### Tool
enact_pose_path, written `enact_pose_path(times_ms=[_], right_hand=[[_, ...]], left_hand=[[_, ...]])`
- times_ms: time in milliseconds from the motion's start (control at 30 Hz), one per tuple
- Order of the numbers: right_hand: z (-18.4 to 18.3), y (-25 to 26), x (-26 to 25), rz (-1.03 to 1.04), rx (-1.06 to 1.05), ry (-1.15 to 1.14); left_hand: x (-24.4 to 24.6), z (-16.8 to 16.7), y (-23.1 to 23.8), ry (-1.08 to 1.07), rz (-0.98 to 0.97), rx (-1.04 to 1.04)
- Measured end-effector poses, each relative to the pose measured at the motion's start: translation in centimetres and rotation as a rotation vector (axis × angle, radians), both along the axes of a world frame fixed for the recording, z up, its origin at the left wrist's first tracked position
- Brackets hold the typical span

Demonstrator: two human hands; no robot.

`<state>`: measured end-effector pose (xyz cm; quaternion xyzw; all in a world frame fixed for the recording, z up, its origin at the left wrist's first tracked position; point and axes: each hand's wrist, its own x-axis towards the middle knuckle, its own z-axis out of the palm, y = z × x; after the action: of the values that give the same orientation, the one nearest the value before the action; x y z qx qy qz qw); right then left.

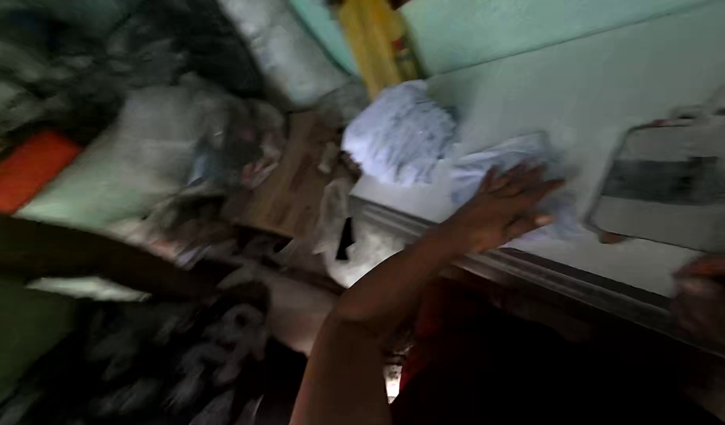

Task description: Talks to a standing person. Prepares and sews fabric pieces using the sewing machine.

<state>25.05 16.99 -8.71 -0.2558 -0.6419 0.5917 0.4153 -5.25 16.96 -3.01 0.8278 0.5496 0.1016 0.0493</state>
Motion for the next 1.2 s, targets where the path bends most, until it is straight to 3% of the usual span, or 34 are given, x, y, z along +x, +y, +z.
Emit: enact_pose_path(times_ms=[100, 233, 367, 467, 600, 800, 900, 1000, 1100, 1200], right_hand=[[1.0, -1.1, -0.5, -0.140, -0.015, -0.049], [1.6, -1.0, -0.8, -0.176, -0.074, 0.023], [2.3, -1.1, -0.6, -0.193, -0.149, 0.113], [3.8, -2.3, 0.0, -0.229, -0.099, -0.099], [5.6, -4.1, 2.2, -0.270, 0.114, -0.424], [5.9, -6.5, 9.3, -0.402, 0.283, -0.772], [5.7, -6.6, 12.8, -0.638, 0.255, -1.012], [5.8, -4.2, 11.6, -0.808, 0.300, -1.100], [5.6, -0.2, 9.1, -0.741, 0.284, -1.114], [5.2, 2.9, 8.2, -0.704, 0.201, -1.277]], left_hand=[[-1.7, -2.1, 0.2, 0.080, -0.119, -0.003], [-5.8, -1.2, 1.1, 0.054, -0.178, -0.060], [-1.8, 0.9, 1.2, -0.118, -0.227, 0.148], [5.0, 0.9, 0.9, -0.197, -0.455, 0.253], [9.5, 0.0, 0.5, -0.315, -0.653, 0.168], [8.4, -0.7, 1.1, -0.308, -0.665, 0.173], [7.5, -0.9, 1.5, -0.318, -0.676, 0.170], [7.3, -1.1, 1.6, -0.289, -0.774, 0.175], [7.5, -0.7, 0.6, -0.189, -0.878, 0.171], [7.4, 0.0, 0.3, -0.155, -0.871, 0.174]])
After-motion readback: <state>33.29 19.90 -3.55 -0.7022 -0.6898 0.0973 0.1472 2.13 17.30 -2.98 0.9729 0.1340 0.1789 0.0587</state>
